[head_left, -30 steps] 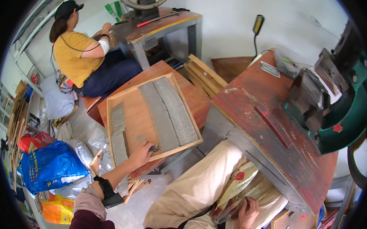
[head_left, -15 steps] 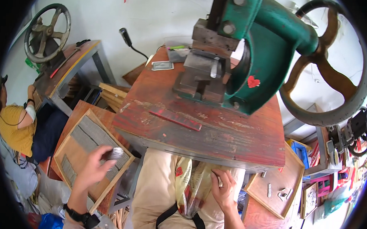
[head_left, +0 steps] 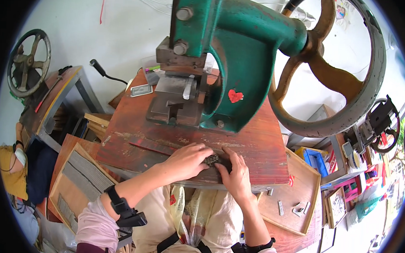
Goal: Using a manual punch press to stamp or finish small components.
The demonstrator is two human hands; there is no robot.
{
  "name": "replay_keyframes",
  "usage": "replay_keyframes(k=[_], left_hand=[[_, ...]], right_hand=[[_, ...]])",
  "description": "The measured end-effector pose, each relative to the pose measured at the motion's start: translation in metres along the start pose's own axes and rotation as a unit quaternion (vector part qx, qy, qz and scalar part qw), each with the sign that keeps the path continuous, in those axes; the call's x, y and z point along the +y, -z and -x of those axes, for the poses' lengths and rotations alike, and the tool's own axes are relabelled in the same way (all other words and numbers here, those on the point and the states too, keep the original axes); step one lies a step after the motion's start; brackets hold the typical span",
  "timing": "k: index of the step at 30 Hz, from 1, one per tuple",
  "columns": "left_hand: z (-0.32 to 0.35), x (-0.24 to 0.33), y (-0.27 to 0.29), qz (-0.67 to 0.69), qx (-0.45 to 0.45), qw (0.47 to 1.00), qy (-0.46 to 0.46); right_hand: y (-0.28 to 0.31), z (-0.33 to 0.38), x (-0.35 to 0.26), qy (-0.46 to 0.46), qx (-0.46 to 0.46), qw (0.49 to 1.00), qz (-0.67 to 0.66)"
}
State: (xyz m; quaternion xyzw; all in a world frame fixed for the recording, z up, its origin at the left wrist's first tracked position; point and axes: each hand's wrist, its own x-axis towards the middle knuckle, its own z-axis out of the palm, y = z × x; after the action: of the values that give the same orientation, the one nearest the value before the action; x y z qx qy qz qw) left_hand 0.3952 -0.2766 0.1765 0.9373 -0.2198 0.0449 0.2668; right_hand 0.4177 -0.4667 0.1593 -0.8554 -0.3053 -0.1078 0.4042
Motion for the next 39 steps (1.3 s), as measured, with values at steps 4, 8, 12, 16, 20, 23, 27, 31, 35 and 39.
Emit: replay_keyframes(k=[4,8,12,16,20,23,27,31,35,39], left_hand=[[0.002,-0.001,-0.006,0.021,0.043,0.999,0.019],[0.0,0.003,-0.009,0.02,0.067,0.997,0.037],[0.003,0.001,-0.006,0.004,0.067,0.996,0.054],[0.012,0.003,-0.007,0.003,0.081,0.996,0.036],[0.027,0.014,0.003,0.068,0.098,0.99,0.074],[0.038,0.004,-0.002,0.08,0.119,0.987,0.075],[0.036,0.004,-0.008,0.077,0.167,0.979,0.087],[0.038,0.004,-0.007,0.095,0.163,0.978,0.093],[0.036,0.004,-0.009,0.099,0.163,0.976,0.102],[0.034,0.003,-0.014,0.095,0.188,0.974,0.088]], right_hand=[[-0.009,-0.002,-0.016,-0.197,0.08,0.895,-0.392],[-0.037,-0.003,-0.015,-0.171,0.13,0.725,-0.654],[-0.035,-0.004,-0.01,-0.195,0.149,0.626,-0.74],[-0.03,-0.003,-0.008,-0.12,0.026,0.885,-0.449],[-0.015,-0.008,-0.011,0.044,-0.037,0.996,-0.069],[-0.02,-0.007,-0.005,0.065,-0.018,0.996,-0.058],[-0.024,-0.002,-0.009,0.04,0.005,0.997,-0.058],[-0.025,-0.001,-0.01,0.036,0.011,0.998,-0.047],[-0.024,0.0,-0.01,0.021,0.012,0.998,-0.053],[-0.025,0.0,-0.011,0.017,0.016,0.999,-0.049]])
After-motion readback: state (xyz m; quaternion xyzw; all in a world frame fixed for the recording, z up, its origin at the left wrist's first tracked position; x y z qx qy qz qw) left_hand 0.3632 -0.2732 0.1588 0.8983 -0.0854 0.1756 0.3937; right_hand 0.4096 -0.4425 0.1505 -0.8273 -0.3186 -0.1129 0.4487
